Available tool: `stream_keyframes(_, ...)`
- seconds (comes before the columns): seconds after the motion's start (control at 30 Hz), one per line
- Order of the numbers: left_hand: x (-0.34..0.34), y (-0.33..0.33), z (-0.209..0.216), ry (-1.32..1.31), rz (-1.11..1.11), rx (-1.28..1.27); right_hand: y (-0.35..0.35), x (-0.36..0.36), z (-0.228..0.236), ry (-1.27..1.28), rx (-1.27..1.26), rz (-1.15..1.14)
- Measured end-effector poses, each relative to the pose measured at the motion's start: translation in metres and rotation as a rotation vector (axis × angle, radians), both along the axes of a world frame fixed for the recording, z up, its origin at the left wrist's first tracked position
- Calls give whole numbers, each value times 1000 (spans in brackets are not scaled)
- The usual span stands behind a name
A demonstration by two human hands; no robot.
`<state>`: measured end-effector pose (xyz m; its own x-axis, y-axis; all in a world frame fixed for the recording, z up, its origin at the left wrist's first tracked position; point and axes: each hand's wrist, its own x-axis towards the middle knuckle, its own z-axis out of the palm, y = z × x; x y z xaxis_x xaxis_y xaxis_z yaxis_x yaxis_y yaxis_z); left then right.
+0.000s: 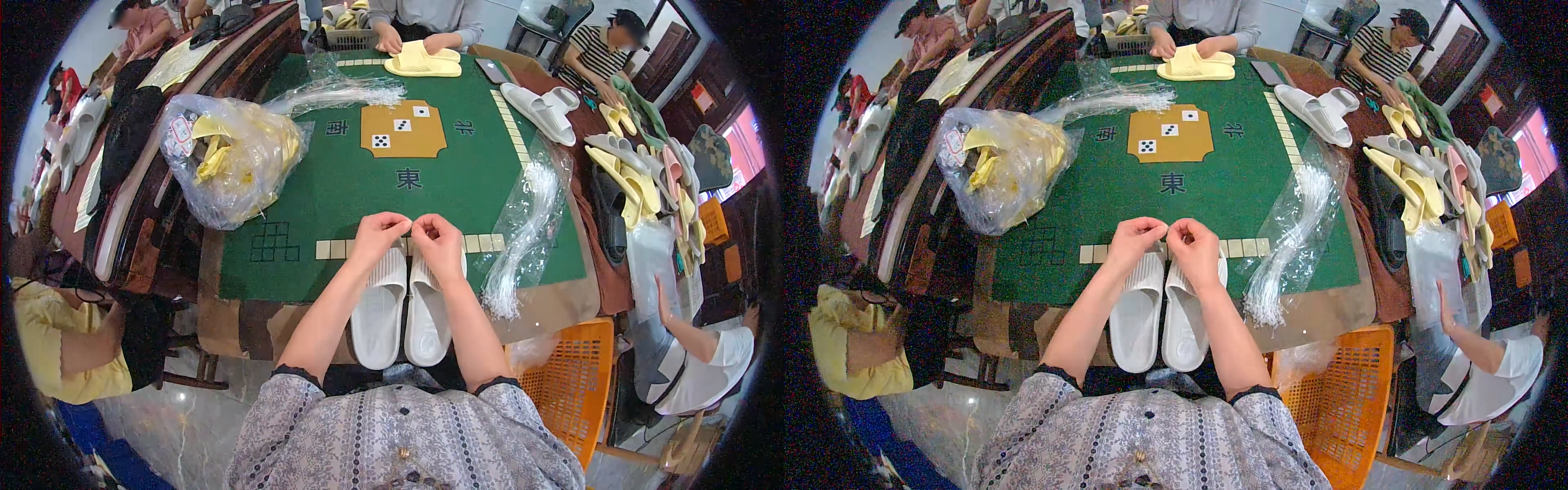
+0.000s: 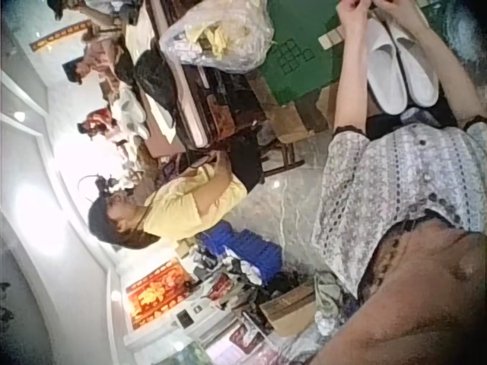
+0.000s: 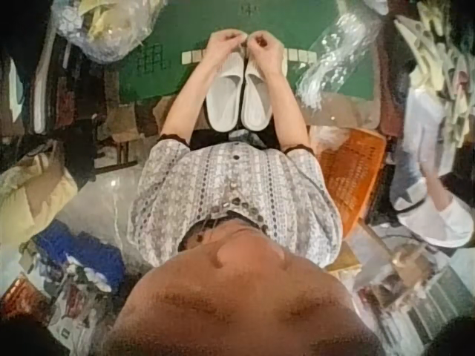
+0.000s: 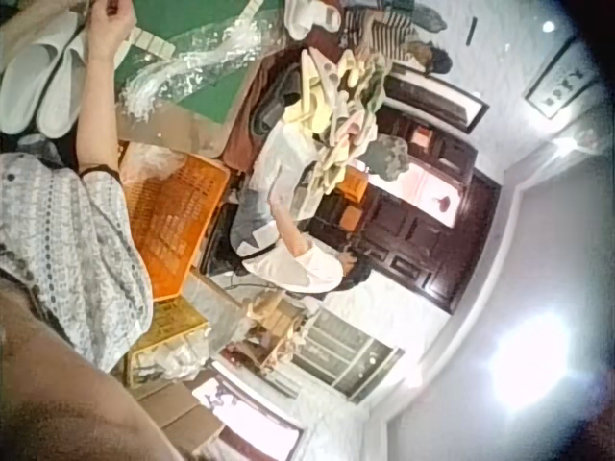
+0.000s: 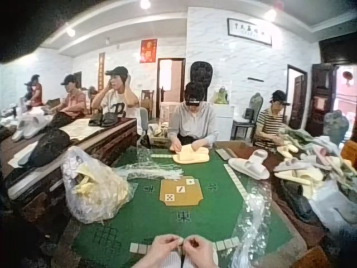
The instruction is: The person pairs slippers together by taking plastic fasteners from the table and threading them through each pair of slippers by hand.
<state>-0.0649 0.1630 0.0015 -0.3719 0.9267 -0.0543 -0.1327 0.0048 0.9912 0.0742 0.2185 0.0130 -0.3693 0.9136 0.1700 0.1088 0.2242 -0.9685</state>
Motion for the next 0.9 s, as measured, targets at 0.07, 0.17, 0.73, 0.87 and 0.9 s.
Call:
stream_keyframes(0.07, -2, 0, -1, 63, 14, -35, -1, 0, 1, -31, 50, -9)
stream_keyframes(0.17, 1, 1, 0, 120, 32, -54, -1, 3, 3, -79, 75, -22)
stream_keyframes(0.73, 46, -73, 57, 1163, -113, 129, 16, 3, -8, 180, -80, -52)
stream_keyframes(0.87, 74, -87, 33, 1299, 32, 88, 4, 2, 6, 188, -50, -65)
stream_keyframes(0.9, 74, -89, 32, 1298, 38, 86, 1, 5, 11, 237, -53, -56)
